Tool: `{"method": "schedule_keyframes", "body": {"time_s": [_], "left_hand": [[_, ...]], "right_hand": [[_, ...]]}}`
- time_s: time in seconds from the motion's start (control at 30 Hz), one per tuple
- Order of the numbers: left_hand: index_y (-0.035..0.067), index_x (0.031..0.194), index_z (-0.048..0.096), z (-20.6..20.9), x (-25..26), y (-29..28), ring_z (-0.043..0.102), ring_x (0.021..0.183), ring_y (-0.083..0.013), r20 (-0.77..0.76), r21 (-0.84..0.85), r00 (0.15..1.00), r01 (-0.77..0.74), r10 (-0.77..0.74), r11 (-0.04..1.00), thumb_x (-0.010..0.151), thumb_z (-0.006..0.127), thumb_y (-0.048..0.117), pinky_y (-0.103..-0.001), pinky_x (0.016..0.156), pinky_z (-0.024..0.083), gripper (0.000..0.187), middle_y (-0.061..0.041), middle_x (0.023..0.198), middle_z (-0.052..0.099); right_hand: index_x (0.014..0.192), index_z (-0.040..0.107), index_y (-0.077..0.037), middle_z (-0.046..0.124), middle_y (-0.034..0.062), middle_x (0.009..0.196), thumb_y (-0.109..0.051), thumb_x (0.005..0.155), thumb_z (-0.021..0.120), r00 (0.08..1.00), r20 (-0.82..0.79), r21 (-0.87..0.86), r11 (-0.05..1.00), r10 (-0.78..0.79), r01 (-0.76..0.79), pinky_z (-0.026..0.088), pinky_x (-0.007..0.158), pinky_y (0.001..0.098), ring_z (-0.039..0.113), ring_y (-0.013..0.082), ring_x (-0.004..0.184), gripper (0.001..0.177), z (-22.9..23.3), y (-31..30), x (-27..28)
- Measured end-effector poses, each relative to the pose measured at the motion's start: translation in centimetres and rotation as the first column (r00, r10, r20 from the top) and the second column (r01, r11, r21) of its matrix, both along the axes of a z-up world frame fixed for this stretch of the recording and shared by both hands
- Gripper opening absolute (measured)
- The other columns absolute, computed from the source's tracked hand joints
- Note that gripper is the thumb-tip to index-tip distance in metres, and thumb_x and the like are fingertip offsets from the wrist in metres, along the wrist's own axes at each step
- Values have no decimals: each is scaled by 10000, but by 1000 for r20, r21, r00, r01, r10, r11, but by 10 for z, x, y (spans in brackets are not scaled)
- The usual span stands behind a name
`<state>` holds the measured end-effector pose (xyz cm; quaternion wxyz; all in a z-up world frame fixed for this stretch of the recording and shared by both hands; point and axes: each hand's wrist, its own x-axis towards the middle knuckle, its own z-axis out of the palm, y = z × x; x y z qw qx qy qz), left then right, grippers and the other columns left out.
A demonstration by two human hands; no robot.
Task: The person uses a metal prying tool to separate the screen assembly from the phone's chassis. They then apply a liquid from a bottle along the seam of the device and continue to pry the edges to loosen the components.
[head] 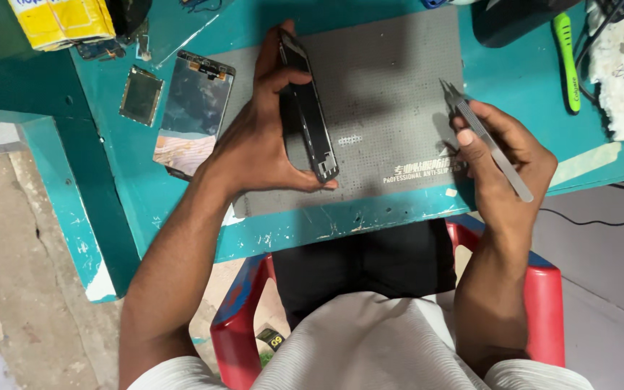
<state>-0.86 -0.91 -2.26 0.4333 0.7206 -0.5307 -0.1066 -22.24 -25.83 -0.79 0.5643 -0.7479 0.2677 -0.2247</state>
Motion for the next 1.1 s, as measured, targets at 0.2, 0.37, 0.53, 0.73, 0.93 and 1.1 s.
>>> {"method": "schedule_keyframes", "body": {"time_s": [0.2, 0.37, 0.53, 0.73, 0.93, 1.1], "left_hand": [[213, 1514, 173, -7, 3, 2, 81, 1588, -468, 24, -1, 999, -41, 41, 999, 586, 1133, 465, -518, 1385, 361, 1359, -244, 1671, -58], [178, 1504, 150, -11, 9, 5, 89, 1583, -448, 23, -3, 998, -58, 58, 998, 606, 1150, 450, -511, 1380, 317, 1371, -260, 1668, -81], [169, 1494, 117, -11, 8, 9, 215, 1587, -393, -28, 18, 999, -39, 40, 999, 649, 1159, 424, -452, 1347, 354, 1365, -230, 1652, -59], [156, 1494, 104, -16, 9, 7, 226, 1573, -409, -61, 34, 998, -25, 27, 999, 617, 1133, 392, -479, 1350, 336, 1372, -212, 1640, -53], [170, 1490, 86, -22, 12, 9, 191, 1596, -386, -103, 25, 995, -3, 6, 1000, 625, 1164, 392, -486, 1364, 331, 1400, -202, 1649, -84], [189, 1487, 91, -22, 12, 8, 167, 1602, -373, -124, 3, 992, 19, -19, 1000, 637, 1123, 374, -475, 1315, 332, 1350, -185, 1656, -85]], "right_hand": [[1311, 726, 30, 726, 120, 919, -38, 1095, 693, 997, 16, -182, 980, -75, 77, 467, 642, 212, 615, 102, 694, 229, 6, 17, -2], [1310, 694, 48, 756, 160, 984, 34, 1027, 751, 976, 49, -320, 929, 212, -186, 560, 617, 216, 728, 145, 759, 289, -4, 55, -8], [1240, 703, 24, 758, 191, 1044, 55, 945, 780, 937, 60, -473, 836, 344, -277, 621, 738, 307, 769, 239, 870, 306, -6, 81, 0], [1176, 707, 43, 738, 193, 1068, 112, 878, 767, 907, 59, -485, 806, 416, -339, 619, 725, 309, 763, 251, 869, 312, -5, 79, 0], [1175, 677, 56, 726, 207, 1111, 135, 868, 767, 858, 153, -525, 775, 491, -350, 644, 769, 325, 768, 285, 915, 329, -15, 76, 5], [1216, 665, 71, 725, 217, 1096, 149, 870, 763, 850, 174, -507, 786, 497, -355, 630, 719, 305, 761, 252, 868, 368, -19, 75, 3]]}}
